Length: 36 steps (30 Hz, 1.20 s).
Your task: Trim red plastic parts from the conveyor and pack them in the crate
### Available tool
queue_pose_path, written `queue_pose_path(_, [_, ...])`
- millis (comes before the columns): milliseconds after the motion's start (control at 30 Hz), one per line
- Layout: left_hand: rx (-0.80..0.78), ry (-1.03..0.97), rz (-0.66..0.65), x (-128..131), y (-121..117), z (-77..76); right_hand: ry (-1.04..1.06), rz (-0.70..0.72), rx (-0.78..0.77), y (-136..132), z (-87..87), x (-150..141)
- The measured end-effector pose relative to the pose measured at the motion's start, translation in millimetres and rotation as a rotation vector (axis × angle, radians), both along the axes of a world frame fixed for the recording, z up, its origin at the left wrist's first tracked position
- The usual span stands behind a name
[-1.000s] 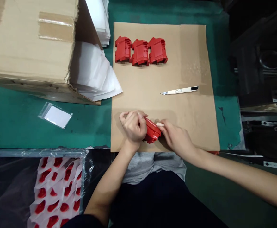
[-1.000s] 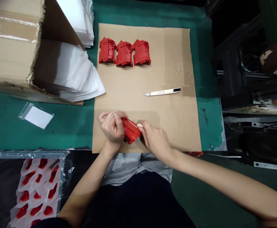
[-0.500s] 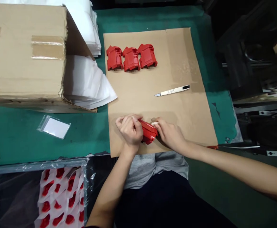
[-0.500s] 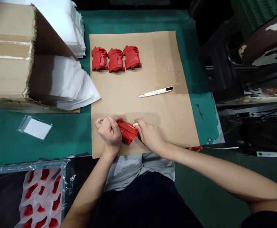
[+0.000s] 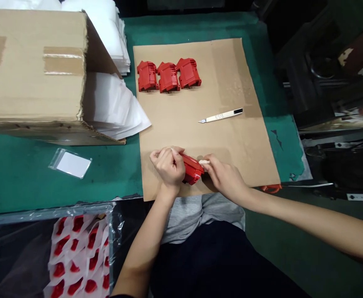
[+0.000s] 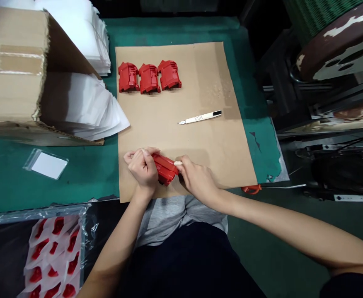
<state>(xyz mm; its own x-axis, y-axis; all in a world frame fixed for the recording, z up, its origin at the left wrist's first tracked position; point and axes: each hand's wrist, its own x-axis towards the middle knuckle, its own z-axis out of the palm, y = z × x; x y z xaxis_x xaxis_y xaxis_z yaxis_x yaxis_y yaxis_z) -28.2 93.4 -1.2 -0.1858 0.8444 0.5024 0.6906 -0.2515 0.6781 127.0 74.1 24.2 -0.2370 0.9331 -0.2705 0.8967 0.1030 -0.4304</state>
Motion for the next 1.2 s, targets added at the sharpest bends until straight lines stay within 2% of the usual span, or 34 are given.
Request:
queue_pose_path(400, [0.008, 0.005, 0.01, -2.0, 0.8, -1.7, -0.018, -0.098, 0.052, -2.9, -6.7, -4.0])
queue_pose_path(600, [0.011, 0.004, 0.014, -2.4, 0.7, -3.2, 0.018, -0.084, 0.1, -6.6, -9.0, -4.7])
queue_pose_path(733, [0.04, 0.006, 0.012, -2.6, 1.2, -3.7, -0.066, -0.118, 0.044, -2.9, -7.0, -6.8])
queue_pose_path(867, [0.034, 0.025, -0.002, -4.9, 1.7, -3.7, -0.023, 0.046, 0.017, 0.9, 11.1, -4.2])
queue_pose_path(1000, [0.024, 0.039, -0.019, -6.7, 1.5, -5.2, -0.077, 0.168, 0.02, -0.3, 28.1, -1.3])
queue_pose_path(1200, [0.01, 0.034, -0.01, -5.9, 0.5, -6.6, -0.081, 0.215, 0.055, -1.1, 24.7, -2.2])
